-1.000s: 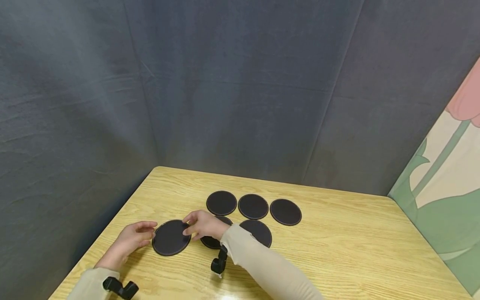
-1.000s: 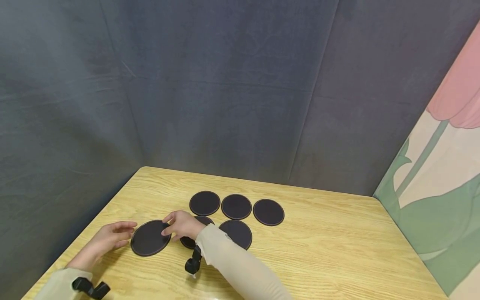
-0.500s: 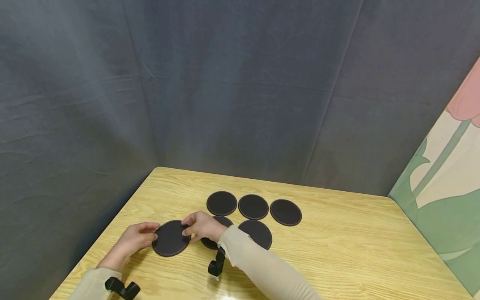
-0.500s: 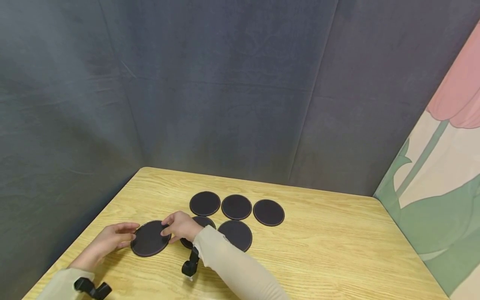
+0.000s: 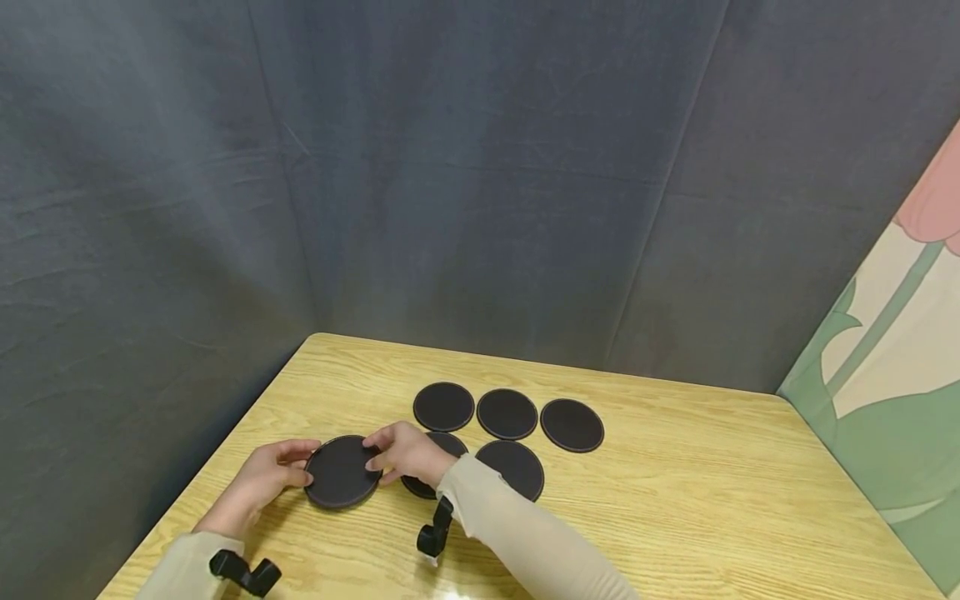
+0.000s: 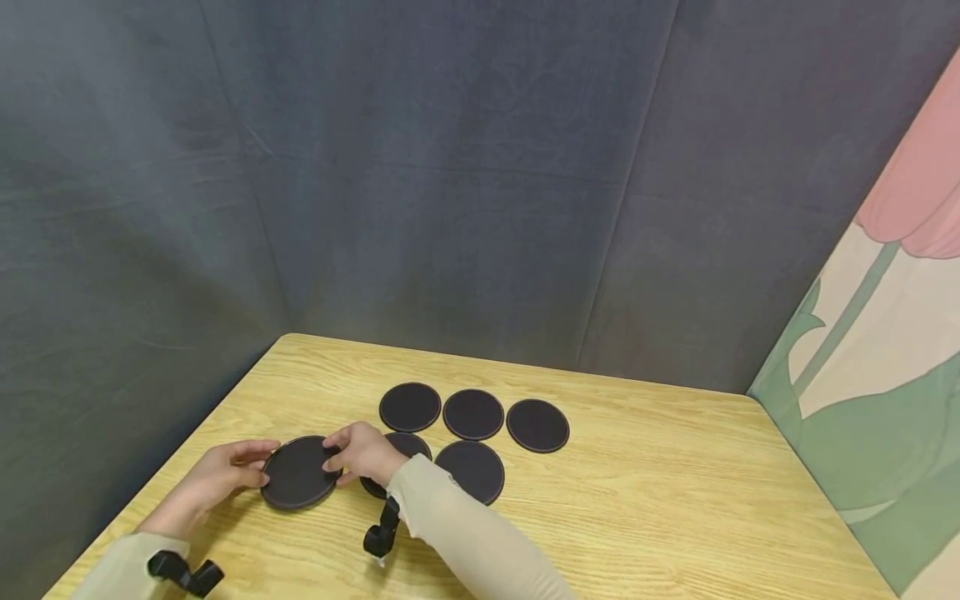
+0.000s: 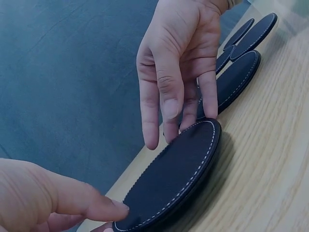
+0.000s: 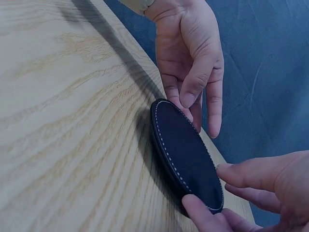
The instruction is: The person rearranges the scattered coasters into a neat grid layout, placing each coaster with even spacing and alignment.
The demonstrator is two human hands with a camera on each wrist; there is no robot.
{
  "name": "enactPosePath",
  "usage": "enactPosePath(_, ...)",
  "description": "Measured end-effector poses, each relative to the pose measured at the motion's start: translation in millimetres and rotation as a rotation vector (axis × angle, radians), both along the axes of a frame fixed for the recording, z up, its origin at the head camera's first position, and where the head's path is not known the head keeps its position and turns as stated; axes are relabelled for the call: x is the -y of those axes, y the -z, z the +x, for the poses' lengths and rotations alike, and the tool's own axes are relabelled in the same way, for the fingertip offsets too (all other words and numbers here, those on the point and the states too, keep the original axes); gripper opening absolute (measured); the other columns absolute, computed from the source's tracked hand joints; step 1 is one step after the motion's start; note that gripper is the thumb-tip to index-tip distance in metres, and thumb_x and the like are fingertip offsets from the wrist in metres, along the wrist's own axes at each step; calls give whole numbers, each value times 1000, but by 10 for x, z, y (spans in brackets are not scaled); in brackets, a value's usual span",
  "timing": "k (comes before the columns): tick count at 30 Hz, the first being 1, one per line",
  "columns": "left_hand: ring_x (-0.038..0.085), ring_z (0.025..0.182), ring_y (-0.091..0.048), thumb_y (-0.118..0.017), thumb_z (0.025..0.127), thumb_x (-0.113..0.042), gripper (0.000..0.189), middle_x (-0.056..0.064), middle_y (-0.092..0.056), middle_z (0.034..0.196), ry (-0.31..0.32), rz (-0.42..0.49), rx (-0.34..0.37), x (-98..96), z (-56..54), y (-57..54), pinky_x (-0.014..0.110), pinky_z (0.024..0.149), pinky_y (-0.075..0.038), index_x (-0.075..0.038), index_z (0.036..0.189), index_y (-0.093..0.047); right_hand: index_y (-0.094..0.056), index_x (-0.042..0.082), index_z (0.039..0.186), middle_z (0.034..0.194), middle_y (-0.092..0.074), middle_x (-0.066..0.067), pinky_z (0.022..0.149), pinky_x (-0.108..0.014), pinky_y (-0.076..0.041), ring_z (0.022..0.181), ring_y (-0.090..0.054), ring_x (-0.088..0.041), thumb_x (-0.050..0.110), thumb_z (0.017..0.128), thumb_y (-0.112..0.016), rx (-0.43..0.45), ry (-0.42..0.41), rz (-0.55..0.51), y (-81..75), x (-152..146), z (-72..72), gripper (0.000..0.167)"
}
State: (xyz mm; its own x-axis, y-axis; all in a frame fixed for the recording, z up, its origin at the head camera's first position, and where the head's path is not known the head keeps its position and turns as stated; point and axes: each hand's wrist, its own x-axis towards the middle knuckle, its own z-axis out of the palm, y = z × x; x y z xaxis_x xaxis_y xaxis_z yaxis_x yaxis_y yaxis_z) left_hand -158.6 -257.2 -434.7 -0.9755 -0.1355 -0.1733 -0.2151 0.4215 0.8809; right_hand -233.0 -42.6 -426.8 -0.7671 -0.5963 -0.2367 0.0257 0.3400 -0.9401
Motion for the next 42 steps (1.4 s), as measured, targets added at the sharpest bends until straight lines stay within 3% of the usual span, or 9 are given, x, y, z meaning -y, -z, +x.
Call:
enactPosePath(6,40,117,-54,-68,77,8,59,32,-51,132,4,-2,-14,-17,9,-32,26,78,-51,10,133,-52,-66,0,119,115,-52,-12,64,-31,-59,73,-66,-18,-12,83,-67,8,32,-31,6,-12,-20,38)
enactPosePath(10,36,114,-56,-68,76,10,56,31,-54,131,0,12,-21,-33,4,-65,22,76,-51,11,131,-54,-68,1,117,108,-50,-8,62,-30,-58,65,-63,-15,-14,82,-66,6,57,-40,-9,-32,-17,38)
enactPosePath(17,26,108,-59,-69,76,9,53,29,-57,129,-4,1,-24,-67,-34,-122,18,72,-48,11,128,-57,-68,1,117,107,-51,-9,62,-30,-59,64,-64,-15,-14,82,-66,3,73,-62,-72,-107,8,38)
enactPosePath(26,31,115,-54,-68,79,5,52,28,-54,134,38,5,-32,-163,-77,-271,20,80,-48,9,130,-56,-69,1,116,109,-54,-13,63,-33,-59,64,-66,-18,-14,81,-67,13,100,-87,-175,-240,-51,38)
enactPosePath(33,26,109,-56,-69,79,6,51,27,-56,131,86,32,-65,-292,-206,-409,18,77,-48,9,129,-57,-67,2,120,118,-53,-15,67,-32,-59,73,-67,-17,-10,83,-67,22,98,-146,-243,-446,-144,39)
enactPosePath(42,27,109,-58,-67,81,5,50,25,-58,129,160,82,-79,-622,-415,-569,34,92,-48,8,130,-57,-63,3,126,121,-50,-19,70,-32,-59,75,-66,-17,-7,85,-67,9,151,-158,-328,-844,-221,42)
